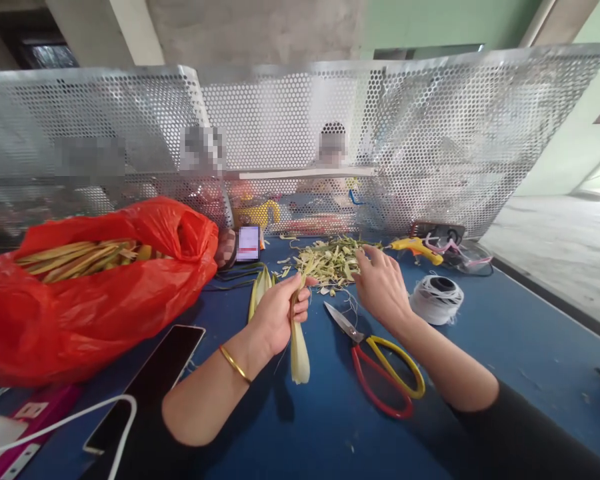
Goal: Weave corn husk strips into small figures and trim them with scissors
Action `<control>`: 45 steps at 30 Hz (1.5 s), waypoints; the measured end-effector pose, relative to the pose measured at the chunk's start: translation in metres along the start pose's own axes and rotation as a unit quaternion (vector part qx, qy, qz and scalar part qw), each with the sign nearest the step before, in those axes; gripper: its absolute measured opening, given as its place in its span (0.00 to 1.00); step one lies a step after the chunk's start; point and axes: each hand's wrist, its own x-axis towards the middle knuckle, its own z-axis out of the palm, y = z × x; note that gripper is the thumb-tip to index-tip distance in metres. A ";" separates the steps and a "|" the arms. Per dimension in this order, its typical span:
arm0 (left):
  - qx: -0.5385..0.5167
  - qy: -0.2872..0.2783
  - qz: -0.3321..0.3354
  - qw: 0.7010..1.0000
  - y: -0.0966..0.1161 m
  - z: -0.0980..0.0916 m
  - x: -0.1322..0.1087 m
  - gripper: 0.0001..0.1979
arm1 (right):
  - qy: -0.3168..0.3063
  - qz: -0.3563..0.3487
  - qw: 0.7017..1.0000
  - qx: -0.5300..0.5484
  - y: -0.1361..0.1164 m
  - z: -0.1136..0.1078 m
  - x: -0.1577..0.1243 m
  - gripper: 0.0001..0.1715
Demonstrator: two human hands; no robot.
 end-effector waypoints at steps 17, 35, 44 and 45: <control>0.080 0.008 -0.058 0.995 -0.014 0.008 -0.005 0.12 | -0.165 0.229 0.817 0.503 -0.036 0.009 -0.017 0.22; 0.158 0.017 0.066 0.985 -0.009 0.011 -0.008 0.05 | -0.154 0.231 0.813 0.513 -0.030 0.005 -0.013 0.18; 0.126 -0.091 0.002 0.988 -0.009 0.003 -0.005 0.09 | -0.239 0.294 0.754 0.537 -0.029 0.004 -0.013 0.17; 0.112 -0.081 -0.003 0.990 -0.009 0.002 -0.004 0.10 | -0.241 0.301 0.760 0.523 -0.029 0.002 -0.012 0.19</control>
